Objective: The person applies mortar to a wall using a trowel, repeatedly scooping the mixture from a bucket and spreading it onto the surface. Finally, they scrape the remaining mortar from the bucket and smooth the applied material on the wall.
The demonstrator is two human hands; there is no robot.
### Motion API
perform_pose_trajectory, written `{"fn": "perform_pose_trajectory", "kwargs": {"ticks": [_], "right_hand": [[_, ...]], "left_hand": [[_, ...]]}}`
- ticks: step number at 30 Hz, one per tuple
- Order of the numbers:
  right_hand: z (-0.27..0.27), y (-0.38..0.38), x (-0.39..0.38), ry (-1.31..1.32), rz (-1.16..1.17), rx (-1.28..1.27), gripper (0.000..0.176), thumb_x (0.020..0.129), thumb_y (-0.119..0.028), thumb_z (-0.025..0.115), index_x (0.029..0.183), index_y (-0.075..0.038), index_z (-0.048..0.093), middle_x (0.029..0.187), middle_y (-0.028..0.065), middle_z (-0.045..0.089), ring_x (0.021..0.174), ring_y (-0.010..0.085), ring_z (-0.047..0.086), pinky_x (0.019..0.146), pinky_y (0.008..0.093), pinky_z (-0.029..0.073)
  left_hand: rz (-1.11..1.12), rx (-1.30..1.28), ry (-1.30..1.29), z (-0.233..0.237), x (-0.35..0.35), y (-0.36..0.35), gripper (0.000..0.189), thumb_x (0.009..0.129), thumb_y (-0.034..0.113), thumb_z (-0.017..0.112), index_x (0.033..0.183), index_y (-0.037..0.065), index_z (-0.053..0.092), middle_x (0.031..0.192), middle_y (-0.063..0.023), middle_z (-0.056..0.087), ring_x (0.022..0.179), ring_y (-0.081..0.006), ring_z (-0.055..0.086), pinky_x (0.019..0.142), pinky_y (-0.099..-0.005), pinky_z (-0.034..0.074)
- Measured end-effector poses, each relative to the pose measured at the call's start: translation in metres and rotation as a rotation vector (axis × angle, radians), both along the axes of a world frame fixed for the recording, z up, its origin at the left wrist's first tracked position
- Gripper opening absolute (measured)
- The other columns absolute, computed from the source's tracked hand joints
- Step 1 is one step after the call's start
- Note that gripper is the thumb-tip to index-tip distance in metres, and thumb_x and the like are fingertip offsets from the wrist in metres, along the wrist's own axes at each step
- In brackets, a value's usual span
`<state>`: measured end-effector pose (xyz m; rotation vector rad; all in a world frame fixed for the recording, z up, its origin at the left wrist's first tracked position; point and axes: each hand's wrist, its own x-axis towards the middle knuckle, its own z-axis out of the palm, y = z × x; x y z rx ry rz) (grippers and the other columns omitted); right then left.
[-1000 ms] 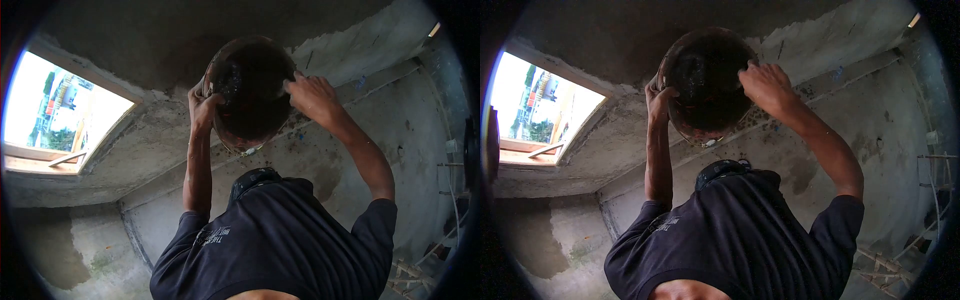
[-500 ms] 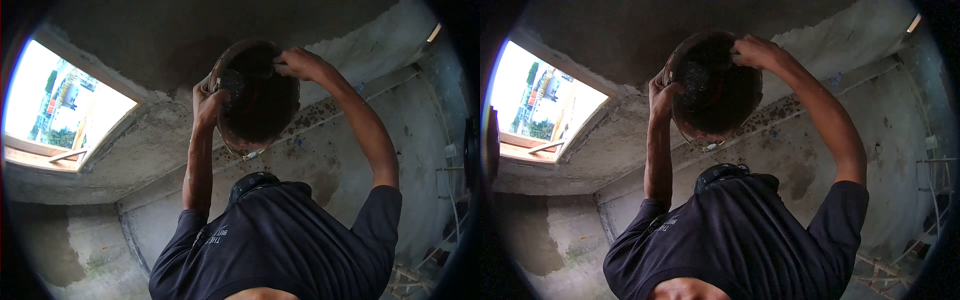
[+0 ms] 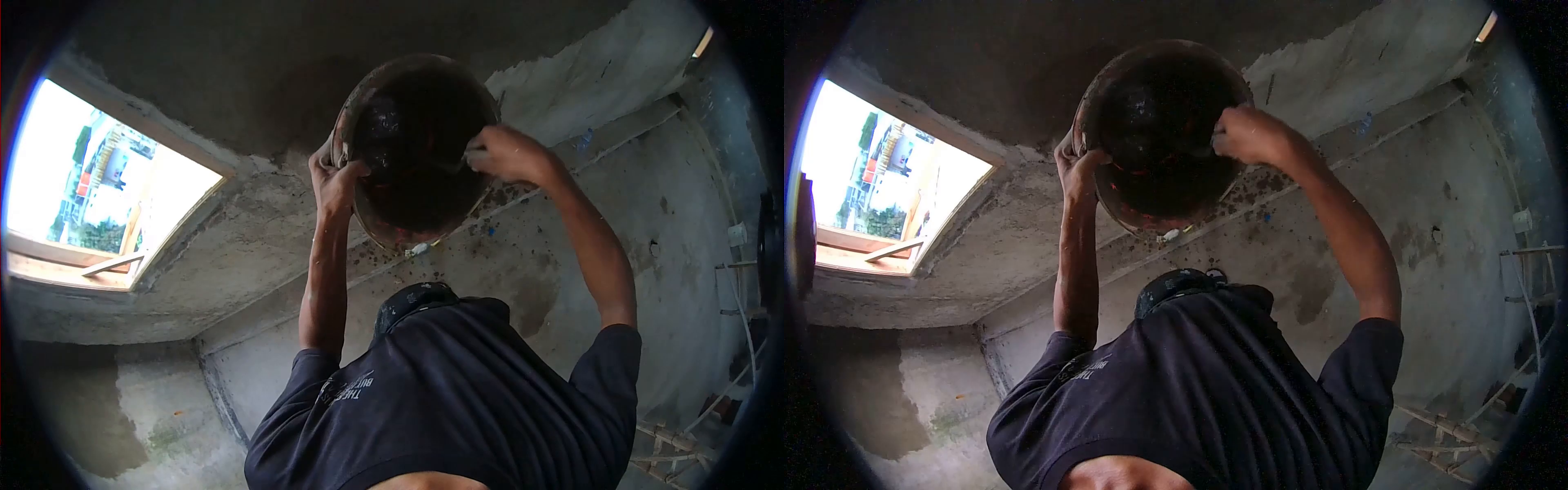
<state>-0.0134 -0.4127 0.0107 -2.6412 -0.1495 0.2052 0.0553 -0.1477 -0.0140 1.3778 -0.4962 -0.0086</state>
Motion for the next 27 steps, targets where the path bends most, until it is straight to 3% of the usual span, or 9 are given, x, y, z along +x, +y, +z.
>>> {"fn": "perform_pose_trajectory", "kwargs": {"ticks": [5,7,10,14,16,20,25,27], "right_hand": [[0.046,-0.002,0.0,-0.162,-0.073,0.045,0.026,0.08,-0.022,0.061,0.086,0.004,0.063,0.076,0.0214,0.063,0.076,0.0368,0.063,0.07,0.0437,0.048],[0.053,-0.001,0.007,-0.24,-0.088,-0.013,0.027,0.082,-0.02,0.061,0.093,0.004,0.061,0.073,0.0223,0.061,0.071,0.035,0.062,0.068,0.042,0.048],[0.022,0.006,0.018,-0.41,-0.017,-0.093,0.026,0.082,-0.021,0.06,0.09,0.003,0.061,0.074,0.0229,0.061,0.073,0.0364,0.063,0.07,0.0435,0.049],[0.001,0.025,0.007,-0.41,0.005,-0.117,0.025,0.082,-0.021,0.06,0.09,0.002,0.062,0.077,0.0236,0.062,0.077,0.0377,0.063,0.072,0.0451,0.049],[0.0,0.036,0.005,-0.07,0.114,-0.077,0.024,0.082,-0.021,0.059,0.092,0.001,0.063,0.079,0.0236,0.063,0.078,0.0373,0.064,0.072,0.045,0.049],[0.041,0.038,0.0,0.05,0.024,-0.021,0.024,0.081,-0.02,0.059,0.094,0.0,0.064,0.08,0.0229,0.064,0.079,0.0364,0.064,0.073,0.0441,0.05],[0.062,0.021,0.022,-0.368,0.002,-0.093,0.027,0.081,-0.02,0.061,0.101,-0.001,0.064,0.083,0.0206,0.065,0.082,0.0366,0.063,0.074,0.0431,0.05],[0.058,0.022,0.029,-0.353,0.035,-0.102,0.029,0.081,-0.02,0.063,0.103,-0.001,0.063,0.084,0.0208,0.065,0.084,0.0366,0.063,0.076,0.0433,0.05]], "left_hand": [[-0.017,0.01,-0.03,0.007,0.004,0.003,0.07,0.056,0.0,0.053,0.126,-0.005,0.052,0.107,-0.0049,0.062,0.094,-0.0134,0.055,0.086,-0.0243,0.042],[-0.058,-0.064,-0.072,0.009,0.007,0.004,0.067,0.056,-0.006,0.053,0.123,-0.005,0.054,0.092,0.0001,0.062,0.078,-0.0074,0.054,0.071,-0.0222,0.046],[-0.014,-0.131,-0.041,0.018,0.005,0.003,0.066,0.054,-0.005,0.054,0.12,-0.005,0.056,0.092,-0.0003,0.062,0.079,-0.0086,0.055,0.073,-0.0223,0.045],[0.052,-0.159,-0.025,0.026,0.004,0.007,0.061,0.052,-0.001,0.056,0.113,-0.005,0.06,0.088,-0.0009,0.063,0.079,-0.0104,0.056,0.076,-0.0219,0.044],[0.049,-0.166,-0.027,0.026,0.006,0.01,0.059,0.052,-0.001,0.056,0.111,-0.004,0.061,0.087,-0.0004,0.062,0.078,-0.0103,0.056,0.076,-0.0224,0.044],[0.045,-0.099,-0.035,0.016,0.02,0.021,0.054,0.052,0.0,0.057,0.105,-0.003,0.063,0.085,0.001,0.062,0.077,-0.01,0.055,0.074,-0.0226,0.044],[0.028,-0.125,-0.023,0.019,0.02,0.02,0.055,0.051,0.002,0.057,0.106,-0.003,0.063,0.086,0.0008,0.062,0.077,-0.0101,0.055,0.074,-0.0225,0.044],[0.017,-0.134,-0.022,0.021,0.021,0.02,0.056,0.051,0.002,0.056,0.106,-0.002,0.062,0.086,0.0006,0.062,0.077,-0.0102,0.055,0.074,-0.0225,0.044]]}}
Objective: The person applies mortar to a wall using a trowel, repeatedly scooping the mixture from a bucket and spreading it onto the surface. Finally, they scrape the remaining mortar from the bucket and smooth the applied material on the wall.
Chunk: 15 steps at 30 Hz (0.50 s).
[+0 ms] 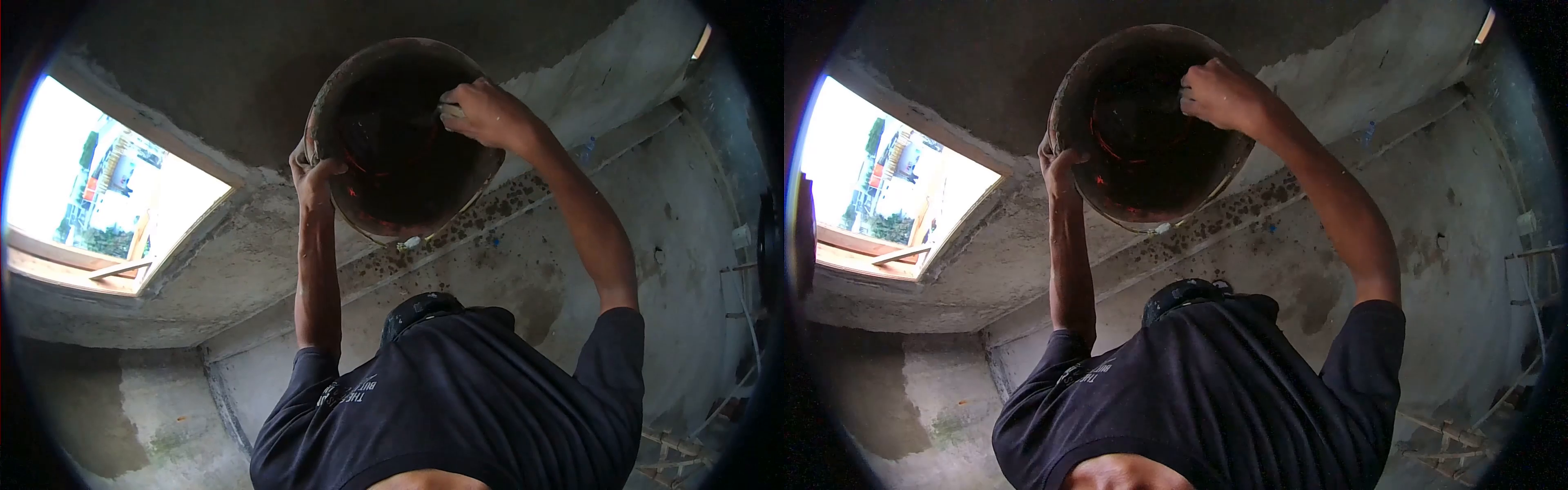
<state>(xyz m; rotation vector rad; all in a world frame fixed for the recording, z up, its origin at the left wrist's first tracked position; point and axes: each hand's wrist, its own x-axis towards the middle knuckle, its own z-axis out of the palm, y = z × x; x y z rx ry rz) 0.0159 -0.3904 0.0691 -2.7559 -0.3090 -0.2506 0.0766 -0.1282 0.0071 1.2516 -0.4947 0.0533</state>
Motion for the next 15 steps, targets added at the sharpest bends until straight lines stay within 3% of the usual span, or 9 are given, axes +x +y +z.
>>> {"fn": "perform_pose_trajectory", "kwargs": {"ticks": [3,5,8,9,15], "right_hand": [[-0.016,0.007,0.003,-0.08,-0.017,-0.044,0.027,0.08,-0.019,0.063,0.101,0.0,0.063,0.085,0.0215,0.064,0.086,0.0374,0.063,0.077,0.0442,0.05],[-0.015,0.018,-0.003,0.123,0.025,0.001,0.023,0.079,-0.017,0.065,0.089,0.004,0.063,0.091,0.0243,0.062,0.091,0.0366,0.061,0.077,0.0449,0.05],[-0.039,0.02,-0.007,0.179,0.093,-0.039,0.023,0.077,-0.016,0.066,0.086,0.005,0.062,0.088,0.0249,0.062,0.09,0.0367,0.062,0.076,0.0448,0.05],[-0.038,0.023,-0.014,0.174,0.107,-0.046,0.025,0.079,-0.02,0.065,0.095,0.0,0.063,0.085,0.0235,0.064,0.088,0.0384,0.061,0.079,0.046,0.048],[0.019,0.014,-0.022,0.342,-0.036,-0.001,0.026,0.081,-0.023,0.063,0.094,0.0,0.064,0.083,0.0221,0.064,0.083,0.0367,0.063,0.074,0.0446,0.05]], "left_hand": [[0.058,-0.049,0.04,0.006,0.001,-0.002,0.057,0.051,0.002,0.055,0.108,-0.003,0.062,0.089,-0.0002,0.062,0.078,-0.0106,0.056,0.075,-0.0225,0.044],[0.038,-0.086,0.078,0.006,0.0,-0.001,0.059,0.051,0.002,0.053,0.109,-0.003,0.061,0.091,-0.0009,0.062,0.08,-0.0108,0.056,0.077,-0.0216,0.043],[0.019,-0.069,0.023,0.002,0.004,0.0,0.059,0.051,0.002,0.054,0.109,-0.004,0.061,0.09,-0.0011,0.062,0.081,-0.0107,0.055,0.078,-0.0215,0.043],[0.017,-0.069,0.029,-0.002,0.004,0.0,0.059,0.051,0.002,0.054,0.109,-0.004,0.061,0.09,-0.0011,0.062,0.081,-0.0107,0.055,0.078,-0.0215,0.043],[-0.003,0.001,-0.054,-0.004,0.009,0.001,0.057,0.05,0.002,0.055,0.106,-0.004,0.062,0.089,-0.0007,0.063,0.081,-0.0106,0.055,0.078,-0.0227,0.043]]}}
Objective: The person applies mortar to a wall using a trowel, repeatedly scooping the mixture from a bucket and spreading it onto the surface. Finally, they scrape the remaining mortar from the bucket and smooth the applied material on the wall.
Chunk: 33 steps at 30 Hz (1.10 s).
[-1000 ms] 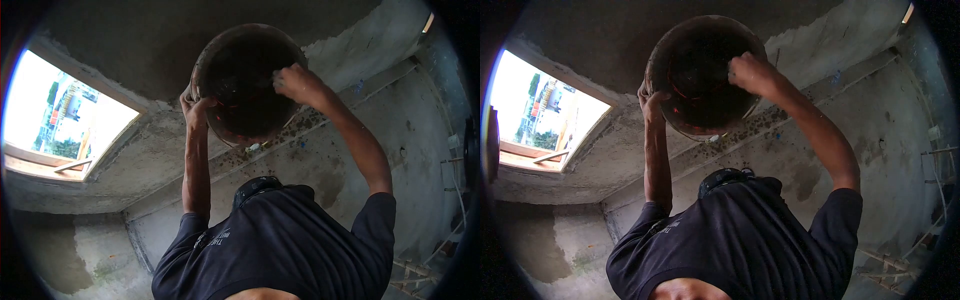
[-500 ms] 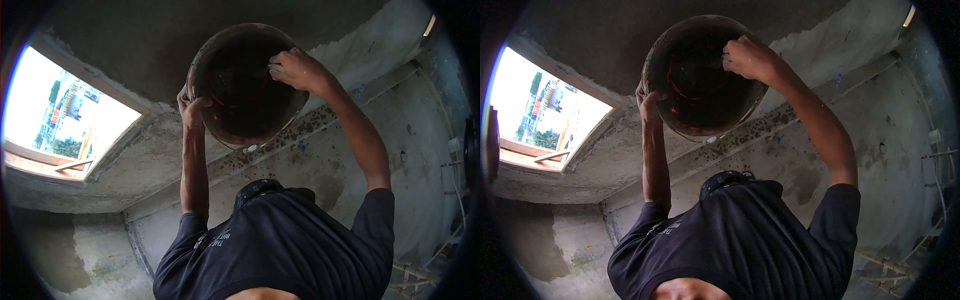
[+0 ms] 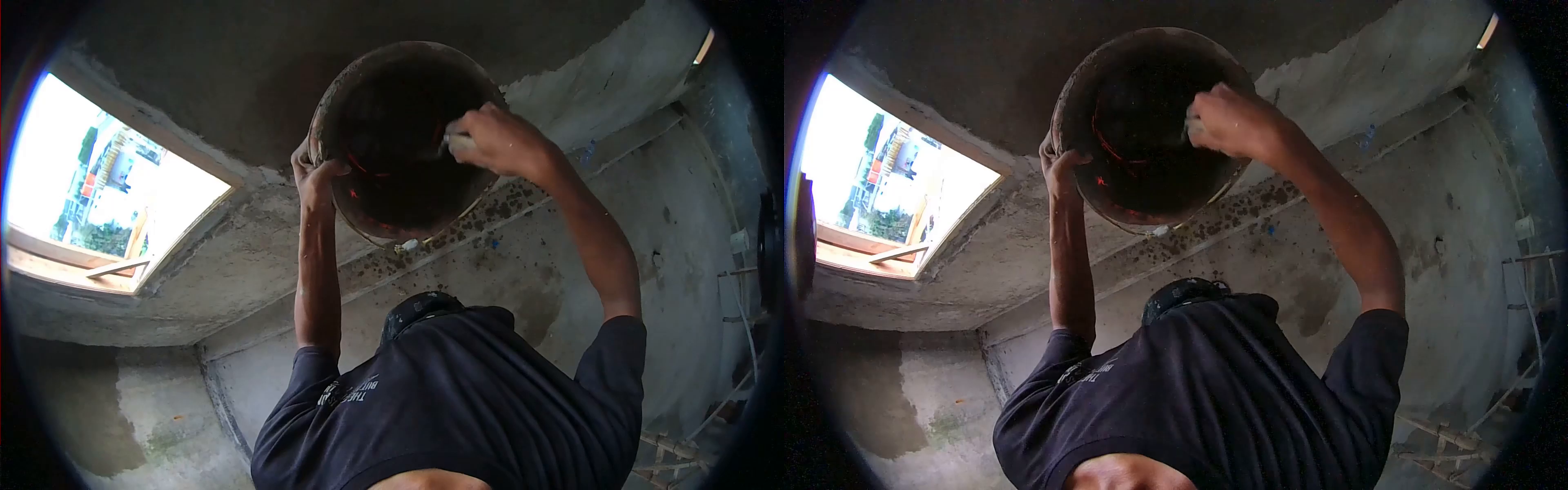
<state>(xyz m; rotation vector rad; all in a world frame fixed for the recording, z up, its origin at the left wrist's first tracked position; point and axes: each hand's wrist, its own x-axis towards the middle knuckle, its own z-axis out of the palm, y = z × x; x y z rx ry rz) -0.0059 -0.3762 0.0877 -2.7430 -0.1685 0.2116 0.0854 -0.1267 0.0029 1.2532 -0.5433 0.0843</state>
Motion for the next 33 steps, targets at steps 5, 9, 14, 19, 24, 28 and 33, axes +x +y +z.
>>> {"fn": "perform_pose_trajectory", "kwargs": {"ticks": [5,9,14,19,24,28,33], "right_hand": [[-0.019,-0.008,0.019,-0.371,0.047,-0.036,0.025,0.083,-0.024,0.061,0.094,-0.001,0.065,0.085,0.0202,0.065,0.081,0.0366,0.063,0.074,0.044,0.05],[-0.04,0.006,0.019,-0.15,0.046,-0.033,0.026,0.084,-0.024,0.061,0.099,-0.002,0.064,0.088,0.0204,0.064,0.093,0.0376,0.06,0.08,0.0453,0.049],[-0.033,0.008,0.001,-0.109,0.083,-0.082,0.031,0.076,-0.022,0.069,0.093,0.003,0.063,0.089,0.0217,0.064,0.091,0.0366,0.062,0.08,0.0436,0.05],[0.001,-0.001,-0.012,0.07,-0.024,-0.138,0.044,0.069,-0.026,0.073,0.094,0.007,0.06,0.093,0.0246,0.063,0.098,0.0351,0.06,0.083,0.0419,0.049],[-0.026,-0.028,-0.016,-0.265,-0.024,-0.265,0.046,0.07,-0.023,0.07,0.1,0.009,0.054,0.118,0.0292,0.051,0.105,0.039,0.055,0.087,0.0421,0.047],[-0.031,-0.033,-0.006,-0.355,0.042,-0.292,0.03,0.078,-0.02,0.063,0.078,0.011,0.061,0.079,0.024,0.063,0.081,0.035,0.064,0.072,0.0421,0.053],[-0.017,-0.028,0.005,0.0,-0.079,-0.04,0.037,0.081,-0.026,0.059,0.07,0.01,0.059,0.063,0.0194,0.06,0.056,0.0313,0.062,0.059,0.04,0.052]], "left_hand": [[0.001,0.014,0.03,0.005,-0.004,-0.003,0.056,0.05,0.002,0.055,0.106,-0.004,0.062,0.09,-0.0012,0.063,0.081,-0.011,0.055,0.077,-0.0229,0.043],[0.001,-0.034,0.051,0.016,-0.009,-0.008,0.056,0.05,0.002,0.055,0.106,-0.004,0.062,0.09,-0.0009,0.063,0.081,-0.011,0.055,0.077,-0.0232,0.043],[-0.02,0.026,0.004,0.0,-0.002,-0.001,0.061,0.052,0.002,0.054,0.113,-0.005,0.059,0.093,-0.0015,0.063,0.083,-0.0112,0.056,0.079,-0.0229,0.043],[-0.03,0.001,0.02,0.002,-0.004,-0.005,0.064,0.053,-0.001,0.054,0.117,-0.005,0.058,0.095,-0.0014,0.063,0.082,-0.0098,0.055,0.077,-0.0225,0.043],[0.016,0.023,0.048,0.004,-0.004,-0.011,0.055,0.055,0.001,0.053,0.109,-0.004,0.06,0.094,-0.0052,0.064,0.08,-0.0146,0.059,0.074,-0.0255,0.047],[-0.008,-0.012,0.02,0.007,-0.001,-0.015,0.057,0.056,-0.001,0.053,0.113,-0.006,0.058,0.094,-0.0047,0.064,0.079,-0.0128,0.057,0.072,-0.0234,0.046],[-0.004,-0.017,0.043,0.008,0.001,-0.009,0.057,0.056,-0.005,0.051,0.113,-0.008,0.058,0.093,-0.0046,0.064,0.08,-0.0118,0.057,0.073,-0.0226,0.045]]}}
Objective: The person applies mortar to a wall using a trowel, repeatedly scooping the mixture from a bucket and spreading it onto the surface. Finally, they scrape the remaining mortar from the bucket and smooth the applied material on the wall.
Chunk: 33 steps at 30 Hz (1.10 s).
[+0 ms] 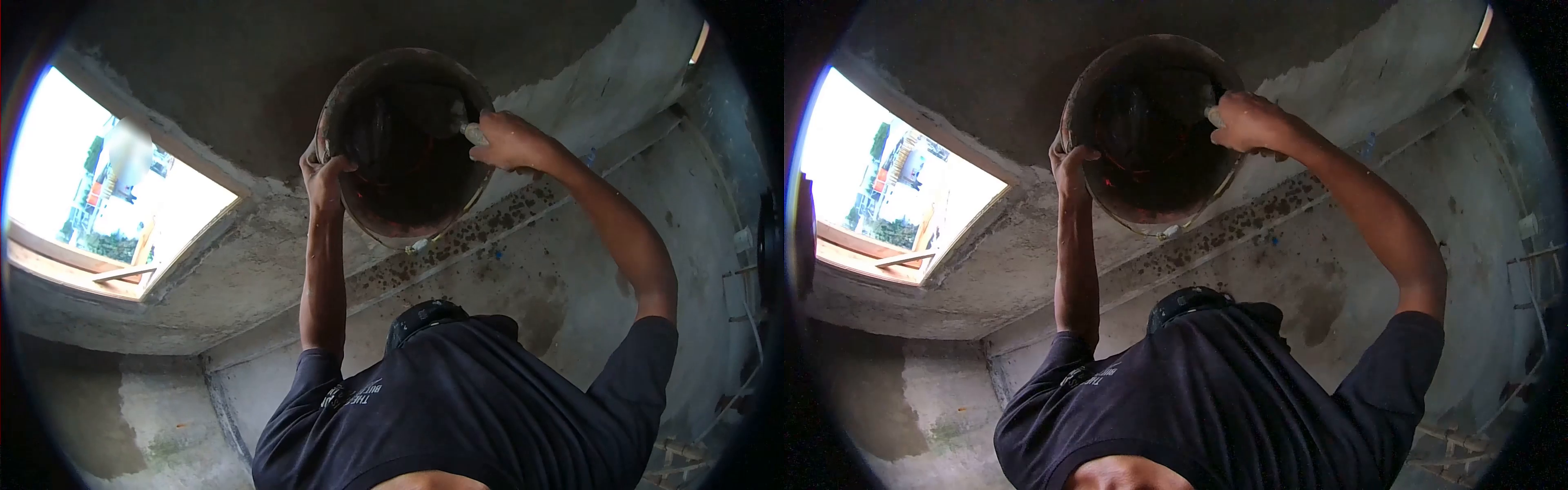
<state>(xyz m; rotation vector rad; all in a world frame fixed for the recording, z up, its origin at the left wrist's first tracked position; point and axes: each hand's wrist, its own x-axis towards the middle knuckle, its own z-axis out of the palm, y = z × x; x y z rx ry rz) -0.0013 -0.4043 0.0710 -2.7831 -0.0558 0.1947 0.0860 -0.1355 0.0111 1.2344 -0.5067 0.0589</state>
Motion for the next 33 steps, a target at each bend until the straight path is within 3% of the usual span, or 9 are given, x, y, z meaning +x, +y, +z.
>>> {"fn": "perform_pose_trajectory", "kwargs": {"ticks": [2,6,8,9,11,14,21,23,33], "right_hand": [[0.002,-0.004,0.001,-0.016,-0.023,0.093,0.04,0.082,-0.029,0.058,0.069,0.009,0.059,0.059,0.0167,0.059,0.05,0.0285,0.06,0.055,0.0386,0.051],[0.023,0.001,-0.01,0.283,-0.173,0.49,0.037,0.086,-0.027,0.058,0.1,0.007,0.053,0.071,0.0088,0.059,0.052,0.0161,0.057,0.05,0.0341,0.048],[0.02,-0.001,-0.018,0.182,-0.001,0.452,0.043,0.086,-0.024,0.059,0.112,0.008,0.05,0.081,0.0151,0.061,0.066,0.0231,0.062,0.062,0.0356,0.05],[0.012,0.002,-0.021,0.189,0.0,0.455,0.043,0.086,-0.024,0.059,0.112,0.008,0.05,0.081,0.0151,0.061,0.066,0.0231,0.062,0.062,0.0356,0.05],[-0.009,0.007,-0.023,-0.423,0.165,0.121,0.029,0.083,-0.017,0.06,0.099,0.006,0.051,0.081,0.0208,0.061,0.076,0.0341,0.063,0.065,0.041,0.05],[-0.021,0.011,-0.015,-0.519,0.174,0.077,0.026,0.082,-0.011,0.059,0.1,0.005,0.051,0.088,0.0265,0.059,0.089,0.0418,0.059,0.072,0.0454,0.049],[-0.026,0.033,-0.012,-0.403,0.043,0.011,0.021,0.082,-0.007,0.056,0.101,0.002,0.052,0.093,0.0267,0.056,0.087,0.0445,0.058,0.074,0.0495,0.048],[-0.022,0.038,-0.01,-0.226,0.12,-0.022,0.045,0.081,-0.012,0.064,0.121,-0.001,0.048,0.1,0.0246,0.057,0.096,0.0405,0.057,0.081,0.047,0.048],[0.001,0.028,-0.023,-0.194,0.286,-0.208,0.033,0.081,-0.01,0.06,0.113,-0.006,0.056,0.101,0.0217,0.059,0.094,0.0379,0.06,0.08,0.0448,0.05]], "left_hand": [[-0.022,-0.097,-0.015,0.009,-0.006,-0.004,0.054,0.057,-0.004,0.052,0.11,-0.008,0.059,0.092,-0.005,0.064,0.079,-0.0124,0.057,0.072,-0.0231,0.046],[-0.018,-0.09,0.013,0.009,-0.006,0.001,0.053,0.057,-0.004,0.052,0.109,-0.008,0.059,0.092,-0.0055,0.064,0.079,-0.0128,0.058,0.073,-0.0236,0.046],[-0.036,-0.112,0.046,0.015,-0.012,-0.001,0.053,0.056,-0.003,0.053,0.109,-0.007,0.059,0.092,-0.006,0.064,0.08,-0.0137,0.059,0.075,-0.0246,0.047],[-0.033,-0.109,0.053,0.013,-0.011,0.001,0.053,0.056,-0.003,0.053,0.109,-0.007,0.059,0.092,-0.006,0.064,0.08,-0.0137,0.059,0.075,-0.0246,0.047],[-0.076,-0.136,0.052,0.011,-0.006,0.003,0.054,0.056,-0.002,0.053,0.11,-0.007,0.059,0.094,-0.0061,0.064,0.082,-0.0143,0.059,0.076,-0.025,0.047],[-0.057,-0.119,0.036,0.013,-0.006,0.005,0.054,0.055,-0.001,0.053,0.109,-0.006,0.059,0.095,-0.006,0.064,0.082,-0.0141,0.06,0.075,-0.0251,0.048],[-0.067,-0.16,0.028,0.019,-0.008,0.011,0.052,0.055,0.0,0.053,0.106,-0.006,0.059,0.094,-0.005,0.064,0.081,-0.0123,0.059,0.076,-0.024,0.047],[-0.102,-0.144,-0.031,0.019,-0.007,0.012,0.05,0.055,0.001,0.053,0.104,-0.006,0.06,0.09,-0.0041,0.063,0.08,-0.0115,0.058,0.075,-0.0232,0.046],[-0.062,-0.089,-0.047,0.018,-0.007,0.013,0.056,0.053,0.0,0.054,0.109,-0.006,0.06,0.092,-0.003,0.063,0.083,-0.011,0.056,0.08,-0.023,0.043]]}}
